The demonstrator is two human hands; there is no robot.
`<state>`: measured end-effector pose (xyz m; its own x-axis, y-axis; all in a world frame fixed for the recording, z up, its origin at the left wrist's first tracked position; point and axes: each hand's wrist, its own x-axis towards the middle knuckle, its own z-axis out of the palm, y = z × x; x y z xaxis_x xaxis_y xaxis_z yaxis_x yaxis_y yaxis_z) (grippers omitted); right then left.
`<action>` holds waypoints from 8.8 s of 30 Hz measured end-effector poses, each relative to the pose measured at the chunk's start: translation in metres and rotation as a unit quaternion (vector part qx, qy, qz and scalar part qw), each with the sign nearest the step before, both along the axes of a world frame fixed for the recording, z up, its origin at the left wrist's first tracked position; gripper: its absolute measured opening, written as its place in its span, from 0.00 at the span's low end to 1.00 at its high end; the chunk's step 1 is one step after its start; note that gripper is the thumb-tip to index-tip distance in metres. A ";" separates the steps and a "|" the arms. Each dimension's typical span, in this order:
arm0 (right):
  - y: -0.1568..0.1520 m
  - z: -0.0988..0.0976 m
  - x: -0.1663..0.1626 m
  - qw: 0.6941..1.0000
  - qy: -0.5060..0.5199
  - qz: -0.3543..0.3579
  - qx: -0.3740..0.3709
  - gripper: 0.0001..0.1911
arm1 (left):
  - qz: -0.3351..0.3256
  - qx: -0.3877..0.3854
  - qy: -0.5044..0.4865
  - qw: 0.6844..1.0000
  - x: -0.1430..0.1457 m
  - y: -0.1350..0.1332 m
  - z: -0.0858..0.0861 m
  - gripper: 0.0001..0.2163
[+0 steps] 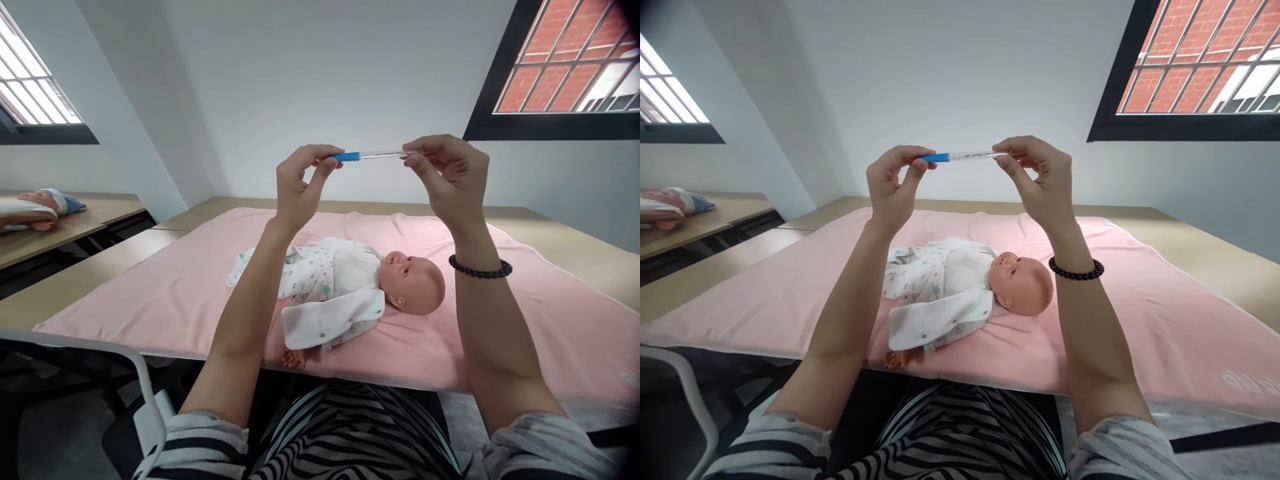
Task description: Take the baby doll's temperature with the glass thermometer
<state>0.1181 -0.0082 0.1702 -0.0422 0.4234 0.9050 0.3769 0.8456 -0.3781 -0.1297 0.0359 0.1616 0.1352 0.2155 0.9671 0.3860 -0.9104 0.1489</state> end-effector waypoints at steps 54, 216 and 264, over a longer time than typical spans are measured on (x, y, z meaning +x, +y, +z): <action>-0.013 0.007 -0.001 0.996 -0.010 0.040 -0.079 0.11 | -0.055 -0.011 0.030 0.998 -0.011 -0.003 0.009 0.12; 0.001 0.003 0.001 0.987 -0.011 0.064 -0.149 0.11 | 0.031 -0.076 0.236 0.968 -0.012 -0.006 0.003 0.12; -0.028 0.007 -0.006 0.986 -0.145 -0.061 0.057 0.09 | 0.043 -0.018 0.111 0.993 -0.021 0.000 0.007 0.06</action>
<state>0.1117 -0.0360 0.1774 -0.2607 0.3381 0.9043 0.5570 0.8177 -0.1452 -0.1510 0.0360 0.1685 0.3240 0.2693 0.9069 0.4886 -0.8685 0.0834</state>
